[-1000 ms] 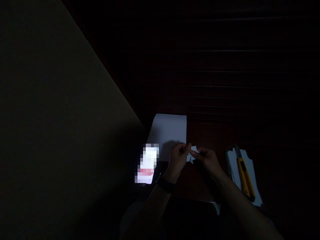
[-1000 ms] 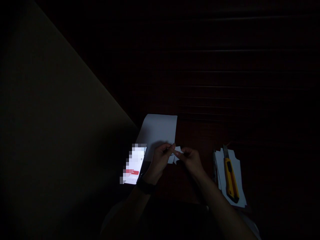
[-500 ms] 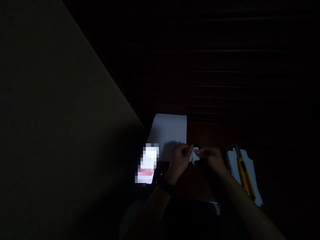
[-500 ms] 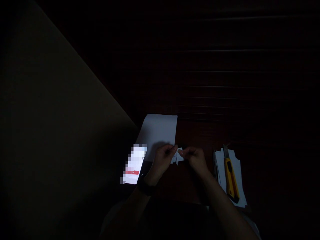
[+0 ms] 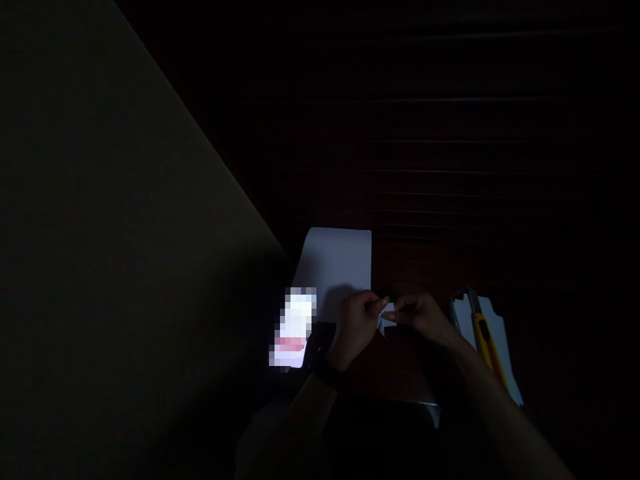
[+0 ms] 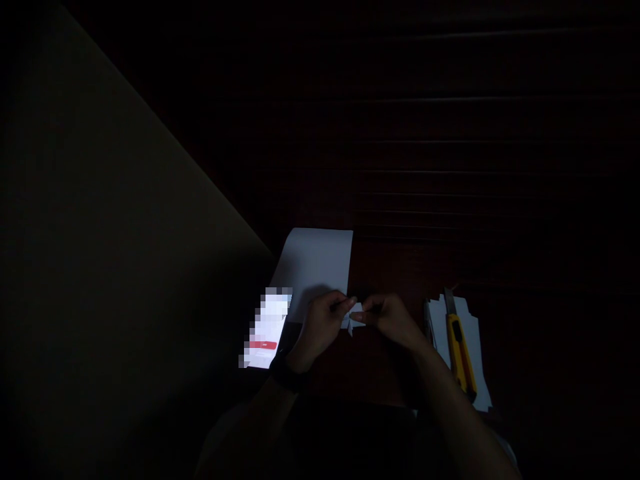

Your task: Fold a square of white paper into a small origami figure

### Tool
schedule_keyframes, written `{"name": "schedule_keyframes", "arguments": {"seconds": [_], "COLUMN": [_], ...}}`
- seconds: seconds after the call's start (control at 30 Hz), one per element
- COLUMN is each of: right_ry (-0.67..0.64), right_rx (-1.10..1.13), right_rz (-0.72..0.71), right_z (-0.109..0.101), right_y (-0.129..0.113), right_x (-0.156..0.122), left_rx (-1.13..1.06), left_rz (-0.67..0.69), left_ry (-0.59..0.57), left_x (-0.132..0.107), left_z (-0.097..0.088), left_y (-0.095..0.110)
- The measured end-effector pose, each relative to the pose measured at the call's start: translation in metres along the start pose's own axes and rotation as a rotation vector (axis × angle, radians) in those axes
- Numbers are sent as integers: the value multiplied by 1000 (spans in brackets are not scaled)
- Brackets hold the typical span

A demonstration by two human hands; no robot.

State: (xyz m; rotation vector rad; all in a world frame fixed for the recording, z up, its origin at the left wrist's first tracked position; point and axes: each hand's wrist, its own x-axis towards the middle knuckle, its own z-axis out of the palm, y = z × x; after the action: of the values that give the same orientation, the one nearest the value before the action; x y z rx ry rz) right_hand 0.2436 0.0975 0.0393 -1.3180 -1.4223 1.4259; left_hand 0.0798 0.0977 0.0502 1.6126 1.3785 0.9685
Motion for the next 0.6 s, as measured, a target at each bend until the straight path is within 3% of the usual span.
{"name": "schedule_keyframes", "arguments": {"seconds": [0.23,0.6], "right_ry": [52,-95], "right_rx": [-17,-20], "right_rz": [74,-27], "right_z": [4,3], "right_y": [1,-3], "right_x": [-2,-1], "left_rx": [-74,123], "left_rz": [-16,114], "left_ry": [-94,-146], "left_x": [0,-7], "left_z": [-2,-15], "left_y": [-2,3]}}
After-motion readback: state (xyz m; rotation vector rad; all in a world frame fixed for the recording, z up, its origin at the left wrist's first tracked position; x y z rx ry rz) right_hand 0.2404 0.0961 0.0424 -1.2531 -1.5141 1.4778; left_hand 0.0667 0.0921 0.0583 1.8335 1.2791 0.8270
